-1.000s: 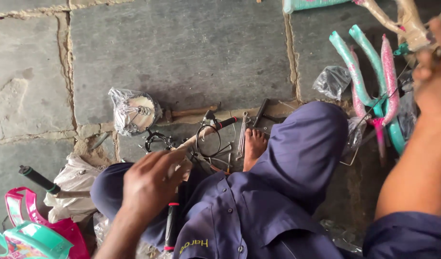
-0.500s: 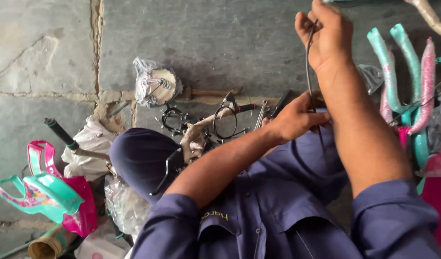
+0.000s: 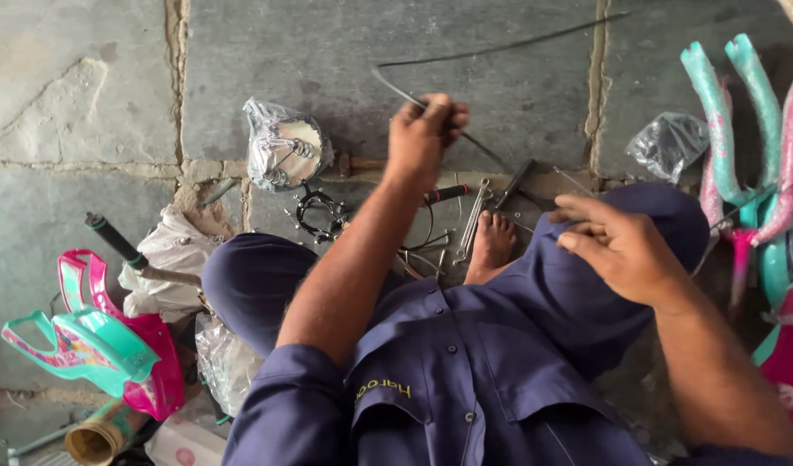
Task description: The person threads a brake cable through a housing and attaches the cable to a brake lever on a handlebar assembly.
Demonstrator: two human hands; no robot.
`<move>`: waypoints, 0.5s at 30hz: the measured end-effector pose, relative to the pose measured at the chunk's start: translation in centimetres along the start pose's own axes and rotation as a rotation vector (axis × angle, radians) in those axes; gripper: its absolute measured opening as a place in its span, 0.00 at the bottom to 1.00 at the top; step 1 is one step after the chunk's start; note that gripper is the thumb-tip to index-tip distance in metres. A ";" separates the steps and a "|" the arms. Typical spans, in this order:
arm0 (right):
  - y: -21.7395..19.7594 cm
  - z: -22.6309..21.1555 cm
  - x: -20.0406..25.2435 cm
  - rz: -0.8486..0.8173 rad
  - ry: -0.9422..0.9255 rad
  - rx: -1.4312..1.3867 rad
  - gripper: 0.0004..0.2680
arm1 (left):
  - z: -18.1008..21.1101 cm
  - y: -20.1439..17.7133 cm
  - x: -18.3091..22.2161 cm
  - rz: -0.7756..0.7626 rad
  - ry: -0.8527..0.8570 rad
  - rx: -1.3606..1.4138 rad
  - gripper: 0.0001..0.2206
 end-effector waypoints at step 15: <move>5.3 3.6 -0.2 -0.358 0.143 -0.131 0.24 | 7.6 -8.4 -1.2 0.262 0.155 0.003 0.14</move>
Point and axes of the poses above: each hand's wrist, its own x-axis away from the middle knuckle, its own y-axis out of the palm, z = x × y, the point moved 3 cm from there along -x, towards the middle knuckle, and after that the axes turned 3 degrees about -y, right-handed, at the moved point
